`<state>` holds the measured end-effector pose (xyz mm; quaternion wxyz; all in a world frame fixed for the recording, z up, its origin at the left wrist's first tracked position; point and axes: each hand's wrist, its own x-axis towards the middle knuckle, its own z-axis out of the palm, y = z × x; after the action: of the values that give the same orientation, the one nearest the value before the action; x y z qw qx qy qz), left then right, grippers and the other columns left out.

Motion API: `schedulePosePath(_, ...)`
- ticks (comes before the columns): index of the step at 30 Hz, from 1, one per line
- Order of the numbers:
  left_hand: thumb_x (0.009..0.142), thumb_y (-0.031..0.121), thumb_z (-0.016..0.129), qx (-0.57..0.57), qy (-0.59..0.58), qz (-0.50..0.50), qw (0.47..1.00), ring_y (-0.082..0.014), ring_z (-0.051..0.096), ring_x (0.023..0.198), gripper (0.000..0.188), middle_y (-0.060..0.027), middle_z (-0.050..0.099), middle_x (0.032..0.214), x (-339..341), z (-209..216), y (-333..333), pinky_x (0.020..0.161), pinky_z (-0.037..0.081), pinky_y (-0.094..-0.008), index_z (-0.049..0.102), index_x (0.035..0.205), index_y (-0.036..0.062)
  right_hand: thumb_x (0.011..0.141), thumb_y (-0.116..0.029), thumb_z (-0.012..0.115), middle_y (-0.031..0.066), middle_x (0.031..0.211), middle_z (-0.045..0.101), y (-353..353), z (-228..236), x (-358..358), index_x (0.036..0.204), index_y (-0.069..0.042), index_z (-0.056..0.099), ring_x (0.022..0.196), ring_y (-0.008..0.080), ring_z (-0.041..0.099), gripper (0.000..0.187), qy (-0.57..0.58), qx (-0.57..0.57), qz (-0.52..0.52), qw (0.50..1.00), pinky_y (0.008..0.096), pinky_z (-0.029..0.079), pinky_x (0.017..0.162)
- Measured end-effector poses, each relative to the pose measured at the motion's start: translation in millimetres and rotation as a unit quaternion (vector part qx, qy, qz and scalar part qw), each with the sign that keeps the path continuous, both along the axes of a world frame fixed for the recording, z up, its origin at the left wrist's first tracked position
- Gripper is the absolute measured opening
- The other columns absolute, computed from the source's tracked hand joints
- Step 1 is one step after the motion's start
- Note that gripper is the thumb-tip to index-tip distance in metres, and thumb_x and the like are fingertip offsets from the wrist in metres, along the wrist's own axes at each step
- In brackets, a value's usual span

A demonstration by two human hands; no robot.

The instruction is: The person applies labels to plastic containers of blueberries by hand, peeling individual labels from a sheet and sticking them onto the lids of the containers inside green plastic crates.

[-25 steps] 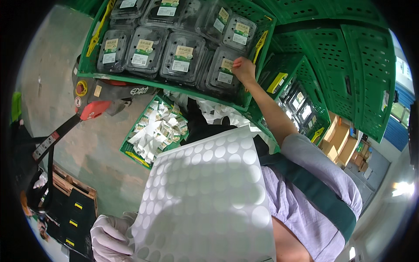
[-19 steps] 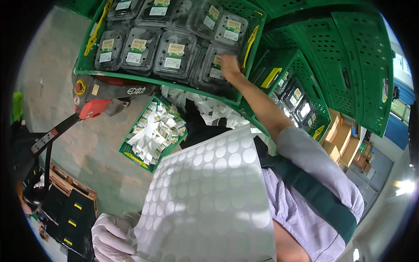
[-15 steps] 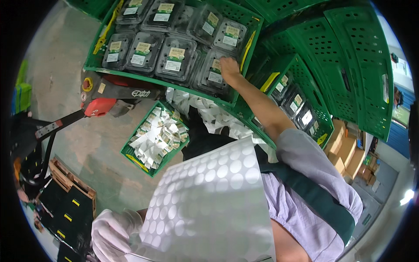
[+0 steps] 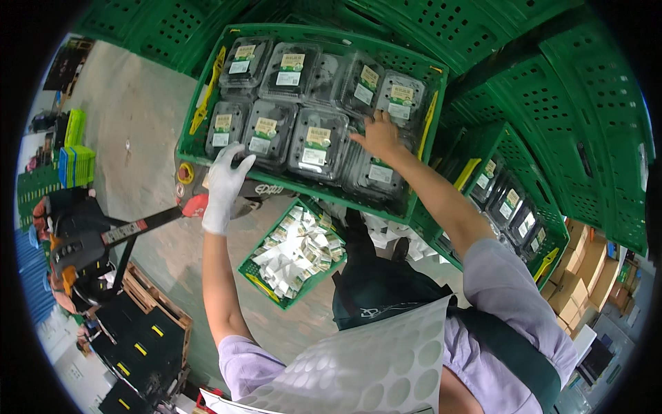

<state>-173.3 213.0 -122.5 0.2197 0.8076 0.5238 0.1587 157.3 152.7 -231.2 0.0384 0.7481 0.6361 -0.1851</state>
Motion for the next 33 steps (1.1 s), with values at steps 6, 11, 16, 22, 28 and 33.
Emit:
schedulePosePath(6,0.079,0.043,0.055,0.091,0.195,-0.150,0.965,-0.0342,0.042,0.114,0.056,-0.0181,0.045,0.123,8,-96,127,0.094,0.036,-0.0387,0.047,0.119,0.0039,0.083,-0.044,0.052,0.0252,0.130,0.030,-37,-14,-25,0.121,0.002,0.041,0.120,0.0408,0.027,0.061,-0.054,-0.012,-0.001,0.998,0.0526,0.032,0.092)
schedulePosePath(11,0.077,0.044,0.056,0.099,0.215,-0.221,0.946,-0.0330,0.049,0.089,0.049,-0.0155,0.054,0.097,44,-101,162,0.079,0.039,-0.0426,0.058,0.107,0.0041,0.083,-0.046,0.050,0.0231,0.120,0.042,-27,-11,-31,0.122,0.004,0.039,0.115,0.0363,0.035,0.064,0.084,0.049,-0.043,0.994,0.0457,0.032,0.093)
schedulePosePath(16,0.076,0.045,0.058,0.111,0.224,-0.236,0.939,-0.0320,0.047,0.094,0.045,-0.0139,0.052,0.097,34,-103,170,0.079,0.038,-0.0456,0.060,0.093,0.0037,0.082,-0.051,0.047,0.0242,0.109,0.049,17,-24,-38,0.117,0.009,0.040,0.102,0.0349,0.046,0.070,0.124,0.079,-0.087,0.985,0.0395,0.040,0.085)
schedulePosePath(22,0.077,0.041,0.057,0.061,0.256,-0.279,0.924,-0.0321,0.047,0.097,0.041,-0.0153,0.054,0.099,42,-99,172,0.083,0.035,-0.0429,0.059,0.096,0.0048,0.075,-0.055,0.055,0.0225,0.080,0.056,12,-40,-48,0.096,0.002,0.049,0.070,0.0352,0.058,0.061,0.121,0.127,-0.115,0.978,0.0413,0.049,0.060)
schedulePosePath(28,0.083,0.035,0.050,0.033,0.290,-0.291,0.911,-0.0365,0.042,0.108,0.041,-0.0165,0.052,0.111,40,-113,166,0.094,0.031,-0.0431,0.054,0.107,0.0024,0.075,-0.063,0.048,0.0194,0.071,0.059,21,-12,-16,0.094,-0.003,0.050,0.061,0.0340,0.059,0.063,0.279,-0.074,-0.109,0.951,0.0443,0.047,0.054)
schedulePosePath(33,0.080,0.036,0.056,0.136,0.232,-0.335,0.903,-0.0384,0.047,0.093,0.044,-0.0216,0.054,0.095,28,-133,179,0.082,0.037,-0.0465,0.053,0.098,-0.0038,0.079,-0.058,0.044,0.0229,0.082,0.062,29,-27,-13,0.112,0.008,0.047,0.077,0.0350,0.062,0.074,0.245,-0.031,-0.017,0.969,0.0409,0.050,0.065)
